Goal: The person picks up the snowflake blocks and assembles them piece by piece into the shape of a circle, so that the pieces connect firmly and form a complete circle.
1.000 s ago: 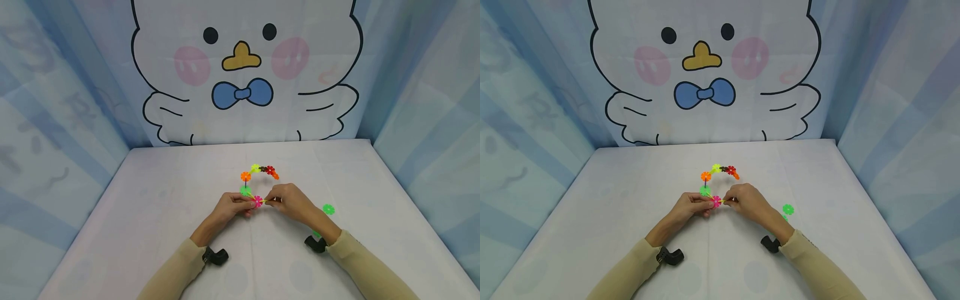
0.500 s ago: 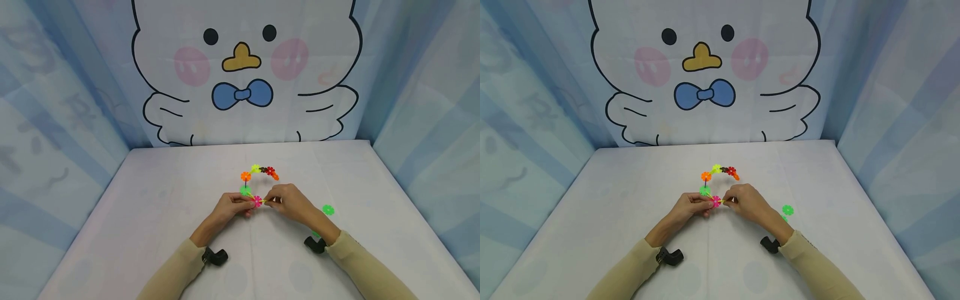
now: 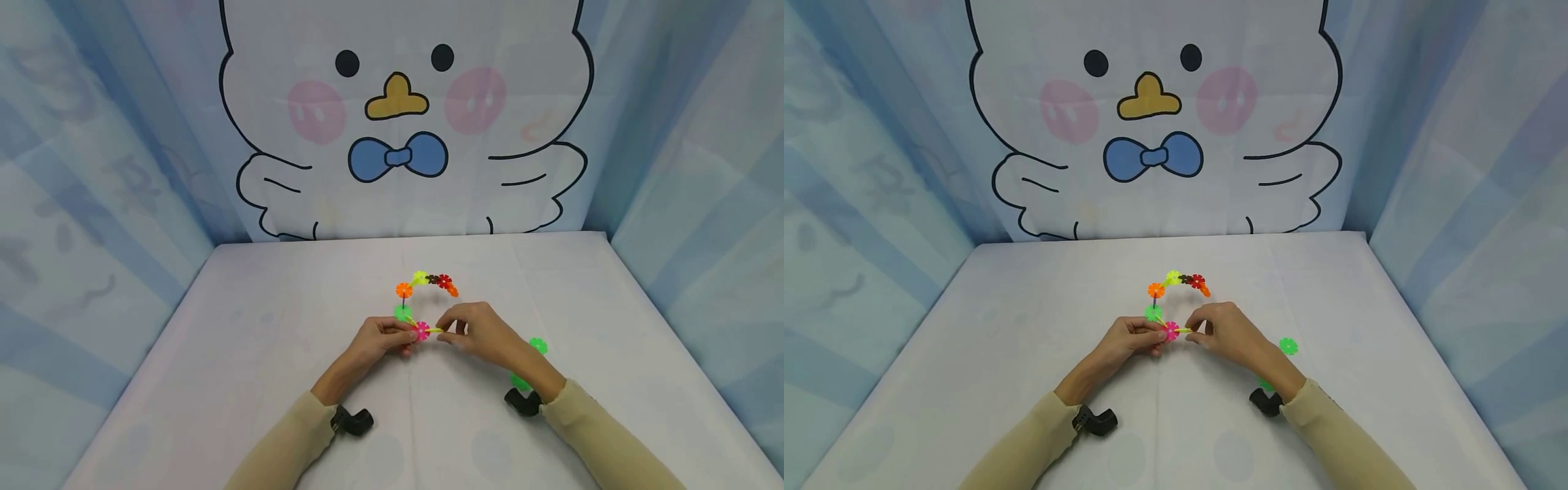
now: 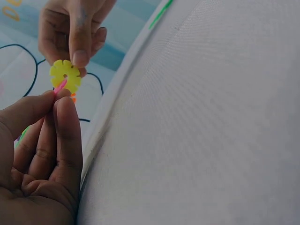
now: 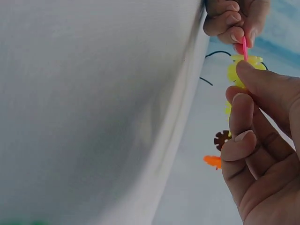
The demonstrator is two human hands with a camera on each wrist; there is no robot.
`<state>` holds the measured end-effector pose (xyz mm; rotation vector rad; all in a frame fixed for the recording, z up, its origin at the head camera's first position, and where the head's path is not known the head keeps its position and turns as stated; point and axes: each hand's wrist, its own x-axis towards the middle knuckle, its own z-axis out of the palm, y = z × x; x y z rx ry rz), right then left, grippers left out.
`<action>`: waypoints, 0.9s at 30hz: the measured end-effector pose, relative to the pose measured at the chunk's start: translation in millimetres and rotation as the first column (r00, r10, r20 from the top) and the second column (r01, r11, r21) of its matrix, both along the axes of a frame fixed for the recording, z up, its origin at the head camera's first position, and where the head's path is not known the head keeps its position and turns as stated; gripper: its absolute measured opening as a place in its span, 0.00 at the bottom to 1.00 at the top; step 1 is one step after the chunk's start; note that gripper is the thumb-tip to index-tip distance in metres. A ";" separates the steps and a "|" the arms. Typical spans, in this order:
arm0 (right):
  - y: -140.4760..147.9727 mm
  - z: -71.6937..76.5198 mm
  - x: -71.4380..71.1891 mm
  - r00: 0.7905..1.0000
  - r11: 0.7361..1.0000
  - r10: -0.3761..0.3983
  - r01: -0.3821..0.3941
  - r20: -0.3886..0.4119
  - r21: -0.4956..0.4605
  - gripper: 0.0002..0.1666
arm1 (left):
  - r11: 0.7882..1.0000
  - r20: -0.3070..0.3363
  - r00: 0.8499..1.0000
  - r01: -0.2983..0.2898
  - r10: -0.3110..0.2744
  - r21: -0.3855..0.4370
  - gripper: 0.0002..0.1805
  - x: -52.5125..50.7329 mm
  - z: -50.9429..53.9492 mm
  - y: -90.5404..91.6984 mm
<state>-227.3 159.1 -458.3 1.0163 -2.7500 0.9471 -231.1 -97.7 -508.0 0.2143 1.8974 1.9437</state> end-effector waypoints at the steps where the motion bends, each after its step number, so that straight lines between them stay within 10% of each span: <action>1: 2.5 0.6 0.2 1.000 1.000 -0.010 0.010 0.017 0.004 0.09 | 1.000 0.002 1.000 0.000 0.000 0.002 0.14 0.0 -0.1 0.0; 27: 128.3 6.9 2.4 0.956 0.970 -0.196 0.157 0.216 0.184 0.12 | 1.000 -0.002 1.000 0.016 -0.016 0.020 0.13 -0.1 -1.0 -1.5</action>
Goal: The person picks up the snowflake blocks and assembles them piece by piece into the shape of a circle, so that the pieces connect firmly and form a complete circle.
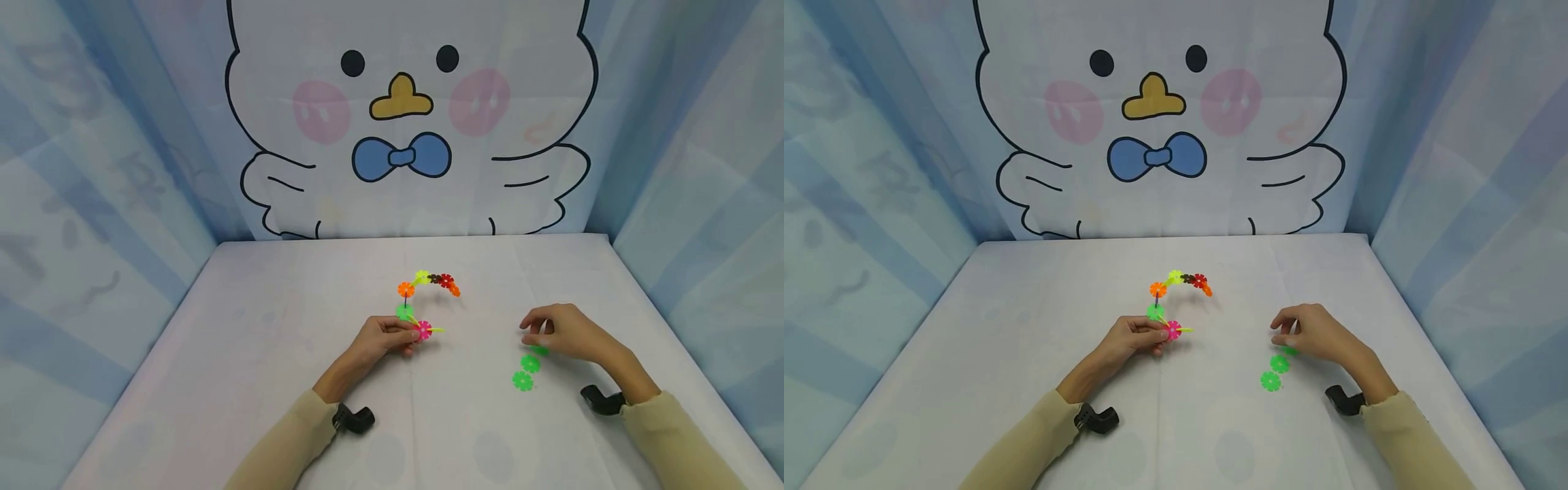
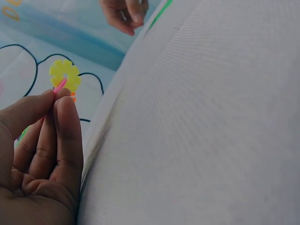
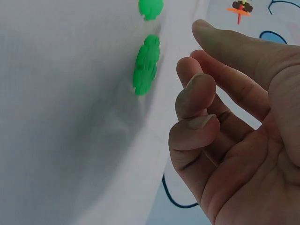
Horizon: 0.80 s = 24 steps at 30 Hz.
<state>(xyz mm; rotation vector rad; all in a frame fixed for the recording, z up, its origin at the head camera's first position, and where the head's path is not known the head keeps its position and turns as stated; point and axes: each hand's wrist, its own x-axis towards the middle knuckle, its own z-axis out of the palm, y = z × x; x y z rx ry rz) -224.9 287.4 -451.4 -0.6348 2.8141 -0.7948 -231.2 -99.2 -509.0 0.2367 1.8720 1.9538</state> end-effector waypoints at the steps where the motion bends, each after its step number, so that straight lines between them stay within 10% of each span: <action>1: 3.9 -0.2 0.3 1.000 1.000 -0.001 0.001 0.007 0.006 0.13 | 1.000 0.002 1.000 -0.001 0.001 0.004 0.13 0.0 -0.1 0.2; 24: 20.0 -5.1 3.9 0.998 1.000 -0.010 0.008 0.057 0.021 0.16 | 1.000 0.008 1.000 -0.001 0.001 0.004 0.13 -1.8 -2.4 0.7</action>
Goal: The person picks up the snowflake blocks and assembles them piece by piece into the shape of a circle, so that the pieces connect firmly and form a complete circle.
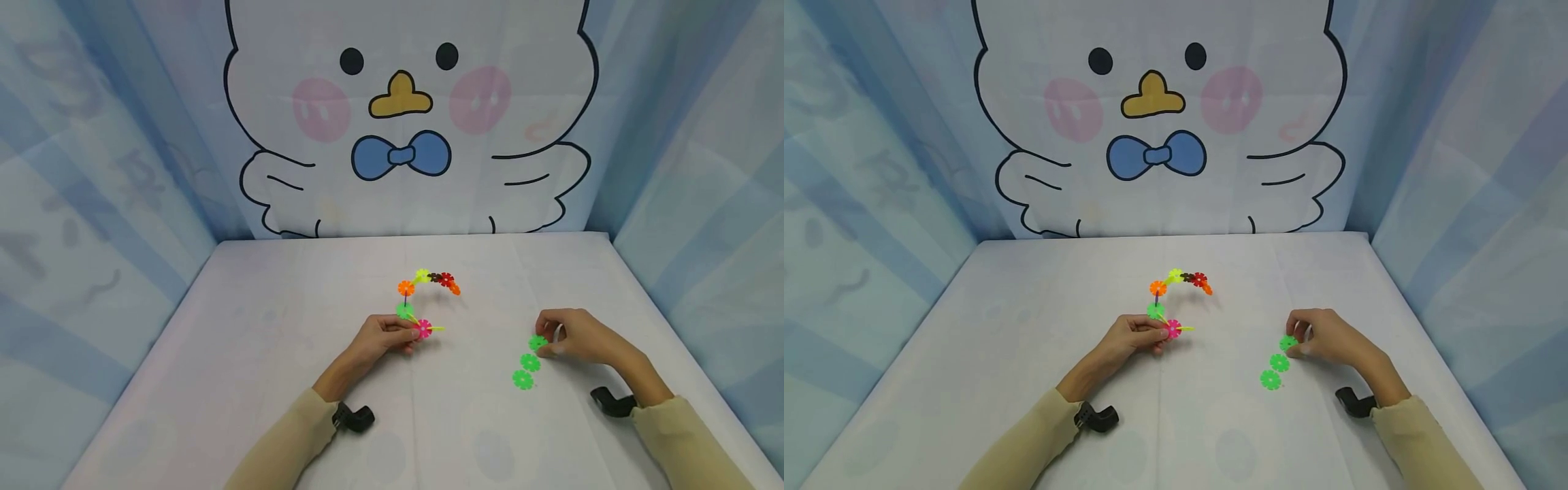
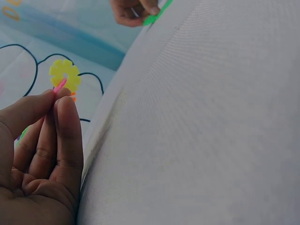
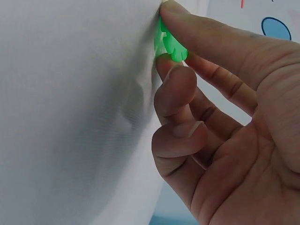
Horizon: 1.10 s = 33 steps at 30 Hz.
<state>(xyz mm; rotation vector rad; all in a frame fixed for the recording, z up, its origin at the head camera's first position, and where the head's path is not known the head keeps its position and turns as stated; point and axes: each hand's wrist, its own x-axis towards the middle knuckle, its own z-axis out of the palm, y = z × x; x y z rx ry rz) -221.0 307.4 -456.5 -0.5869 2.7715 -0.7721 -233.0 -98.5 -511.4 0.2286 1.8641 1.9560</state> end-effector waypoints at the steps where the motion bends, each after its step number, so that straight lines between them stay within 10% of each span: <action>1: -0.1 0.6 -0.8 1.000 1.000 0.003 -0.003 0.003 0.000 0.15 | 1.000 0.001 1.000 -0.002 0.002 -0.001 0.13 -0.2 0.0 -0.1; 33: -100.5 -7.8 -25.1 0.974 0.918 0.067 0.026 0.219 -0.396 0.12 | 1.000 0.013 1.000 0.011 -0.011 0.009 0.13 0.0 2.6 -1.8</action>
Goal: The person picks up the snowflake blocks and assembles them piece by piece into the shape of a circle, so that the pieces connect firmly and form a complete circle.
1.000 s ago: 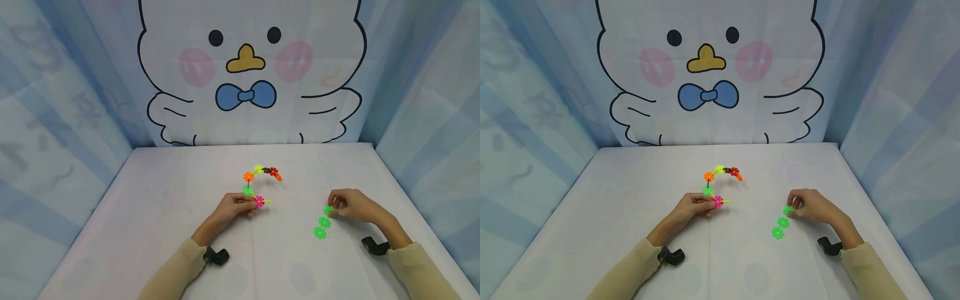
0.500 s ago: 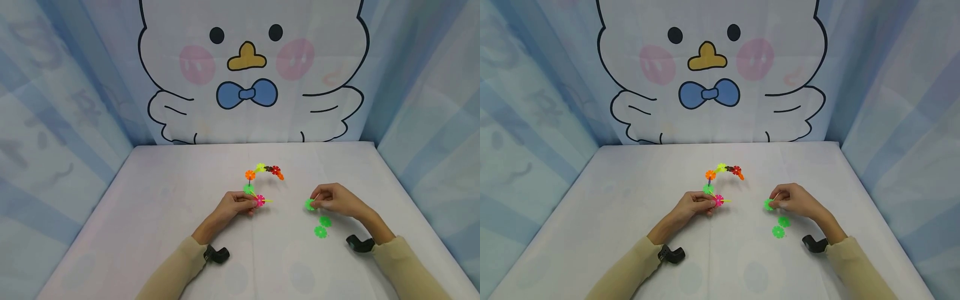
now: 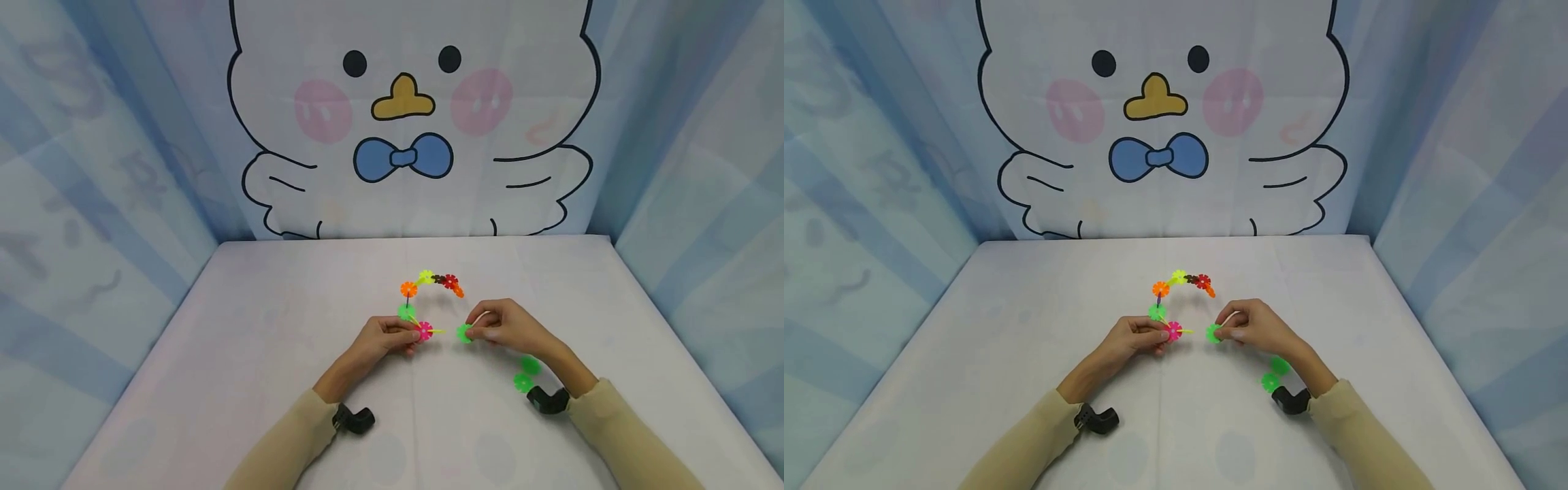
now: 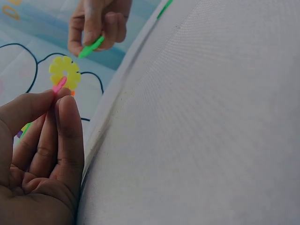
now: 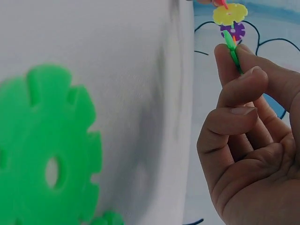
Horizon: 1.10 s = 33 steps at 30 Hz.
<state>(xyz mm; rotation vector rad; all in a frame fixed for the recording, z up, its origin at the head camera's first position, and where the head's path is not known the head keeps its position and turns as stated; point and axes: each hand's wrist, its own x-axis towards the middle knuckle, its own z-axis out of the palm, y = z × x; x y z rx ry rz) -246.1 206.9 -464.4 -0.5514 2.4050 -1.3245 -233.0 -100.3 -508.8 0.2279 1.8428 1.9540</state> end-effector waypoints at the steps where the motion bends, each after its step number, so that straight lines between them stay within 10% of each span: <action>1: -2.5 -0.4 0.0 1.000 1.000 0.001 -0.001 -0.002 -0.011 0.12 | 1.000 -0.002 1.000 0.001 -0.001 -0.001 0.13 0.0 0.0 0.1; 33: -23.3 -1.4 0.8 1.000 0.998 0.025 -0.024 0.014 -0.059 0.11 | 1.000 -0.007 1.000 0.000 0.000 -0.003 0.14 1.3 -0.8 0.0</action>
